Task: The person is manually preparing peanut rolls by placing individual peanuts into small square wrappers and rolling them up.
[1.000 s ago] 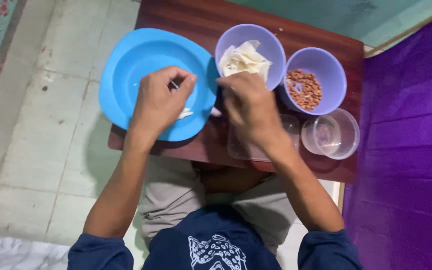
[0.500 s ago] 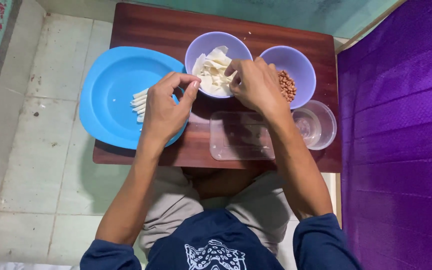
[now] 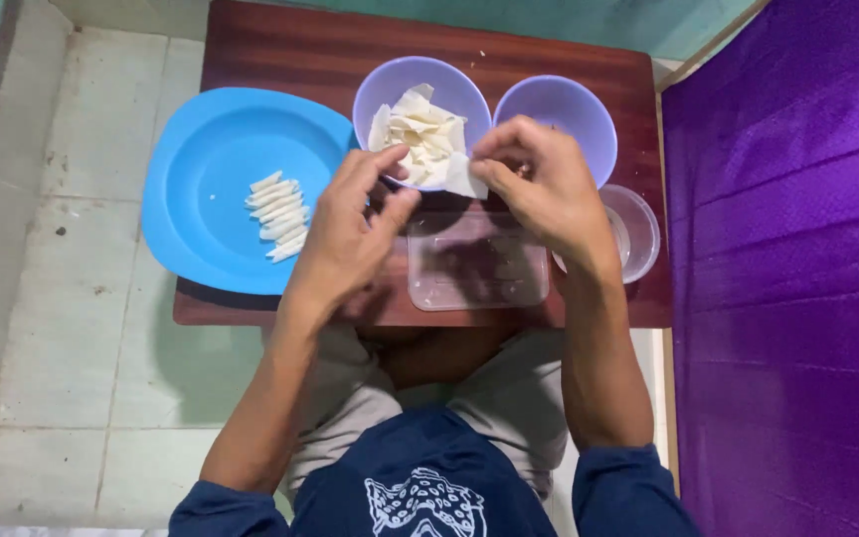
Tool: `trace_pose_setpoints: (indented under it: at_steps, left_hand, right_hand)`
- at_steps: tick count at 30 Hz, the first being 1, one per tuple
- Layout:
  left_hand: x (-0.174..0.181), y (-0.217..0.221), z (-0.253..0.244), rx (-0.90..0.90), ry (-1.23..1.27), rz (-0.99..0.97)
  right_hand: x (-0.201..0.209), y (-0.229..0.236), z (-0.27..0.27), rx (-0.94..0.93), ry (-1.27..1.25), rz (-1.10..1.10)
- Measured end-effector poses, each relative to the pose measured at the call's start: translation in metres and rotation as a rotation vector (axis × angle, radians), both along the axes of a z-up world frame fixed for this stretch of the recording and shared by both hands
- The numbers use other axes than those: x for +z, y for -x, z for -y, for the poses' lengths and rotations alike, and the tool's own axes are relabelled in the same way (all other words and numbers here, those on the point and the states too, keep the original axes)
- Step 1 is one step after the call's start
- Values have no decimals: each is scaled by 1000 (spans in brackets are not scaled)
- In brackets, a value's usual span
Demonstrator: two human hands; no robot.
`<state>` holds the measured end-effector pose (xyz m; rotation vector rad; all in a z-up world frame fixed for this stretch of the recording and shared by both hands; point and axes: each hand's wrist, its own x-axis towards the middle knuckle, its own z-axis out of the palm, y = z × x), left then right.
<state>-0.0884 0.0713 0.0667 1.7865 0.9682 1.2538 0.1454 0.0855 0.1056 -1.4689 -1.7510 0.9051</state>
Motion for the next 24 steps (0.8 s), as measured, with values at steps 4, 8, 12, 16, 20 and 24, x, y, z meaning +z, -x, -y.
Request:
trace_pose_setpoints:
  at_steps: [4, 8, 12, 16, 20, 24]
  left_hand:
    - [-4, -21, 22, -113, 109, 34]
    - [-26, -39, 36, -156, 290, 158]
    - [-46, -49, 42, -213, 316, 189]
    - [-47, -55, 46, -145, 214, 54]
    - [-54, -63, 44, -9, 259, 58]
    - [-69, -66, 45, 24, 256, 18]
  right_hand:
    - [-19, 5, 47, -161, 1, -178]
    - [-61, -1, 74, -181, 7, -442]
    - [-105, -9, 84, -197, 163, -898]
    - [-109, -10, 90, -192, 143, -810]
    - [-101, -7, 97, -142, 25, -556]
    - [-106, -7, 98, -299, -16, -370]
